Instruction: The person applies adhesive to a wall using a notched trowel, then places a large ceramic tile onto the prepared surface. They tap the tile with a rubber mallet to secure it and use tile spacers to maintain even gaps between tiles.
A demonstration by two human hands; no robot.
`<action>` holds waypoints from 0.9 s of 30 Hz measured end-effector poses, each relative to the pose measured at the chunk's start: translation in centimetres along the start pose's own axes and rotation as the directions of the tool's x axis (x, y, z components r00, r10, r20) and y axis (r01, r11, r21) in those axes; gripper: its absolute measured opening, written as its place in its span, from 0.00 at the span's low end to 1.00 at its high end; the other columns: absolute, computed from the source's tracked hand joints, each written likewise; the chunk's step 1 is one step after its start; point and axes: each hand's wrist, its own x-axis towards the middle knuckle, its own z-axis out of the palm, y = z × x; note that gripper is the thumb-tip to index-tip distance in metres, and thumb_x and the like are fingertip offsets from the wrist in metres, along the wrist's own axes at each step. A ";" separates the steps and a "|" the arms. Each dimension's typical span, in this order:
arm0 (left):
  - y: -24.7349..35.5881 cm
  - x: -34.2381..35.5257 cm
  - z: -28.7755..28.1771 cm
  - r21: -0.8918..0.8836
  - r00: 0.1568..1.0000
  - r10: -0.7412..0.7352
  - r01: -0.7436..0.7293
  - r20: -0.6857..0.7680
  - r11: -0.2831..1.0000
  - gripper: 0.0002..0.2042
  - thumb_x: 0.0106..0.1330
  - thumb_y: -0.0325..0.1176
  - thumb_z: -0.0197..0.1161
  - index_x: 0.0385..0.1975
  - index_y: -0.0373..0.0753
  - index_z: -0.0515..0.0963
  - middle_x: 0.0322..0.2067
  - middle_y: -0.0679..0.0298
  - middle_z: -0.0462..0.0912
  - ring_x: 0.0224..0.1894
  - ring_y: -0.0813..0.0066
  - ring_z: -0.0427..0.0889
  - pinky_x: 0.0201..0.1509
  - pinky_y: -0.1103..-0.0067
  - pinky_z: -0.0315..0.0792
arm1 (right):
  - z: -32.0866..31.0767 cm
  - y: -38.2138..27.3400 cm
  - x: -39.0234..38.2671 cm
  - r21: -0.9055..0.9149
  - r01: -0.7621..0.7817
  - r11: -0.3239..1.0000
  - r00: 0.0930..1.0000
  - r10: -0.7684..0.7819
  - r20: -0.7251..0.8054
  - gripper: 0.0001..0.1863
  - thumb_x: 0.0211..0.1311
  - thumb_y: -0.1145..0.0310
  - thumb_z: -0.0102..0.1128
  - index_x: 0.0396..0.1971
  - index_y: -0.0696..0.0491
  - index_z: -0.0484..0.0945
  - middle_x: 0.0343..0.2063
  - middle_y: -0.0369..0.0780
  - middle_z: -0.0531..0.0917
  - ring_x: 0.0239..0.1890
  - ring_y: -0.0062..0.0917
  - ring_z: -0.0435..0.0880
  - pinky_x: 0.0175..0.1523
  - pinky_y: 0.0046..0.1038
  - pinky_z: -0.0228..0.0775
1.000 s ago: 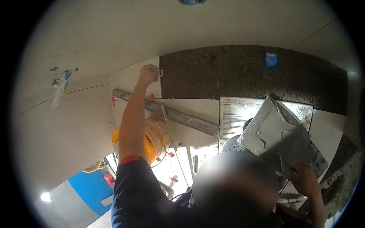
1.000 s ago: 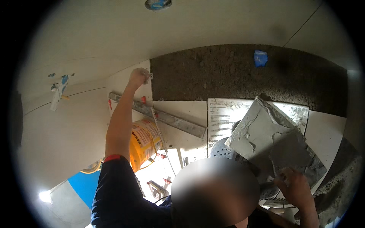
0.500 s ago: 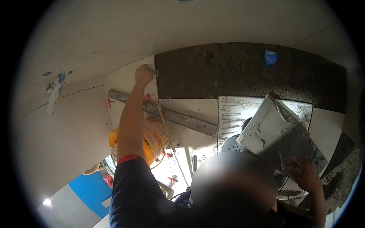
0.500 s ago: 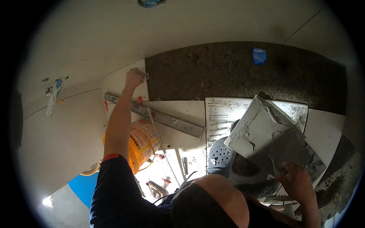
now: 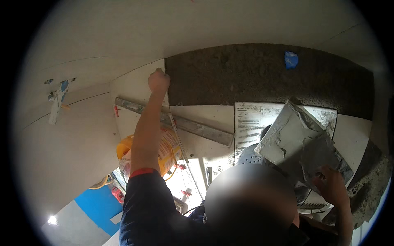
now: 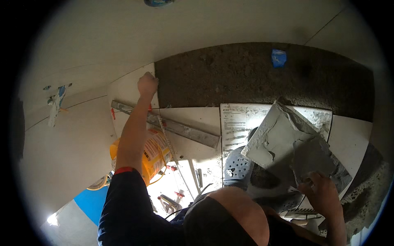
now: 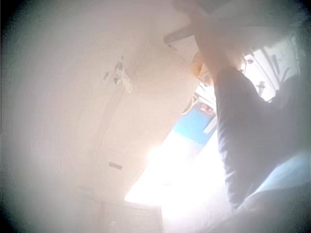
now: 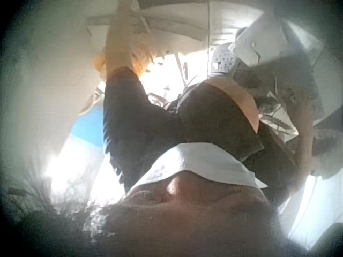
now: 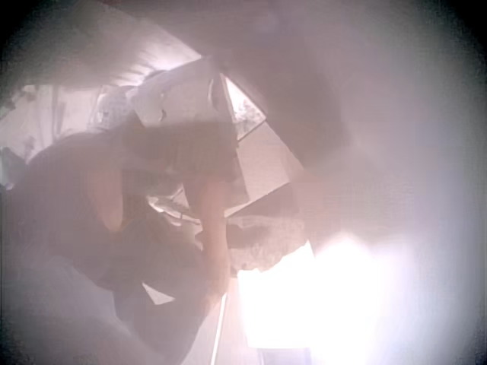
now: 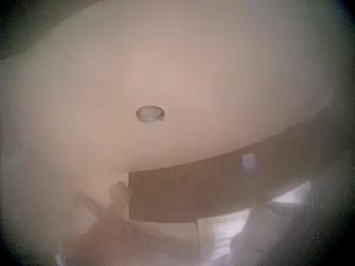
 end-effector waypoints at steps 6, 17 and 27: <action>-1.8 -0.4 -1.5 -0.211 0.995 0.055 -0.037 0.083 0.977 0.25 0.56 0.37 0.69 0.53 0.38 0.72 0.39 0.50 0.81 0.40 0.55 0.83 0.47 0.65 0.76 | 0.1 0.2 -0.4 0.006 -0.024 1.000 1.000 0.024 -0.009 0.15 0.54 0.70 0.67 0.41 0.59 0.78 0.34 0.50 0.82 0.37 0.45 0.83 0.41 0.38 0.74; -1.5 -3.0 -1.0 -0.242 0.958 0.286 -0.278 -0.005 0.930 0.17 0.60 0.30 0.63 0.51 0.43 0.79 0.43 0.52 0.78 0.43 0.55 0.82 0.50 0.67 0.77 | 0.2 0.7 -0.3 -0.012 0.007 1.000 1.000 -0.007 0.002 0.16 0.55 0.67 0.66 0.41 0.59 0.78 0.33 0.50 0.82 0.37 0.45 0.83 0.40 0.39 0.73; -1.7 -1.1 0.4 0.029 0.947 0.320 -0.320 0.024 0.947 0.15 0.56 0.27 0.62 0.43 0.38 0.84 0.41 0.49 0.81 0.43 0.54 0.82 0.50 0.66 0.77 | 0.6 1.0 -0.1 -0.038 -0.037 0.999 0.999 0.036 -0.038 0.14 0.53 0.68 0.67 0.38 0.58 0.79 0.33 0.49 0.82 0.36 0.45 0.83 0.41 0.39 0.73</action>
